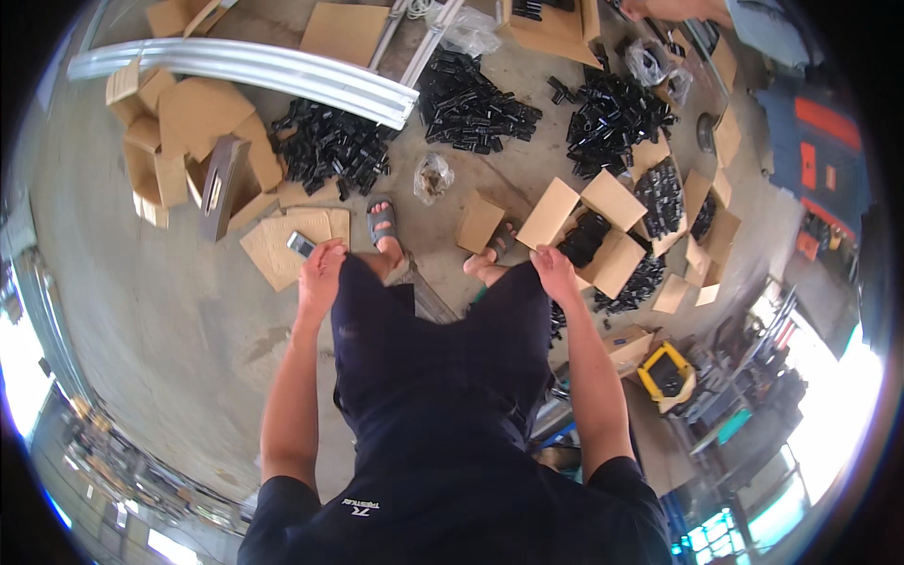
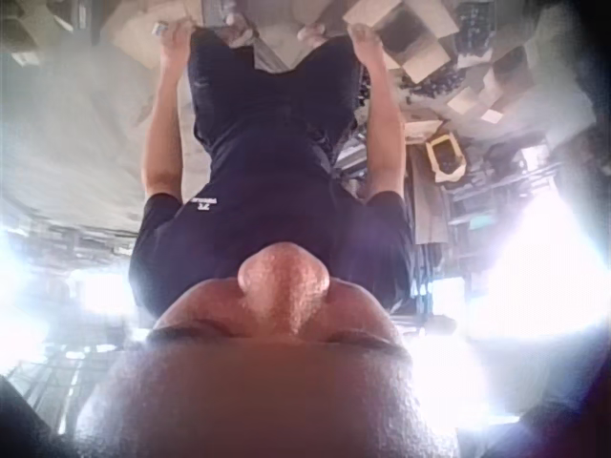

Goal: The person sorts black plastic components from a plastic container and bags into several cardboard boxes, then stacks the boxes onto a pallet.

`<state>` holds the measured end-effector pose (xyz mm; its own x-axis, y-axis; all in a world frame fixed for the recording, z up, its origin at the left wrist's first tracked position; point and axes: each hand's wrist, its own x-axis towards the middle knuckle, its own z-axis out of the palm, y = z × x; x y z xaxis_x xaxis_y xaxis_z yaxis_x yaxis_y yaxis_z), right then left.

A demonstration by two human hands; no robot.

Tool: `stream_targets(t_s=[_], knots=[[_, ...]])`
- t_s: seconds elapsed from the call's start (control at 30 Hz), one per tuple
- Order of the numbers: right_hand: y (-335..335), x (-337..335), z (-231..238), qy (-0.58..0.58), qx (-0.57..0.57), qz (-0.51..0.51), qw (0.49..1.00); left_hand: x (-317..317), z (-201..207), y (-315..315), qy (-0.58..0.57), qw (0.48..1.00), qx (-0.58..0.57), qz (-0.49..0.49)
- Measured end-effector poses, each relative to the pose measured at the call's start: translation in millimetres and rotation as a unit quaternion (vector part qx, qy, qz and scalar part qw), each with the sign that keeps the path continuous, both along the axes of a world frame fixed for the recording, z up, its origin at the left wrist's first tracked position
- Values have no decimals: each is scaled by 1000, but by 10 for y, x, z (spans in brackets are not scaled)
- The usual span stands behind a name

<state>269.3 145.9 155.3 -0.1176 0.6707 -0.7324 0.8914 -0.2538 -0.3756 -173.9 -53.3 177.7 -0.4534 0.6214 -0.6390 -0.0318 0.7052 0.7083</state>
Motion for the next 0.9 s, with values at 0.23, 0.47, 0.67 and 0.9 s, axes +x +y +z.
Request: stream_targets(t_s=[0.23,0.47,0.67,0.9], knots=[[-144,-3,-2928,-27,-8,-121,992,349,-1961,1423,48,980,120,-152],[-775,118,-3862,86,-47,-154,983,1061,-2573,1874,28,951,157,-263],[-765,-678,-3701,-52,93,-6,994,1416,-2144,1907,65,900,247,-352],[-1409,-721,-3926,201,123,155,959,1652,-2010,1466,35,890,266,-369]])
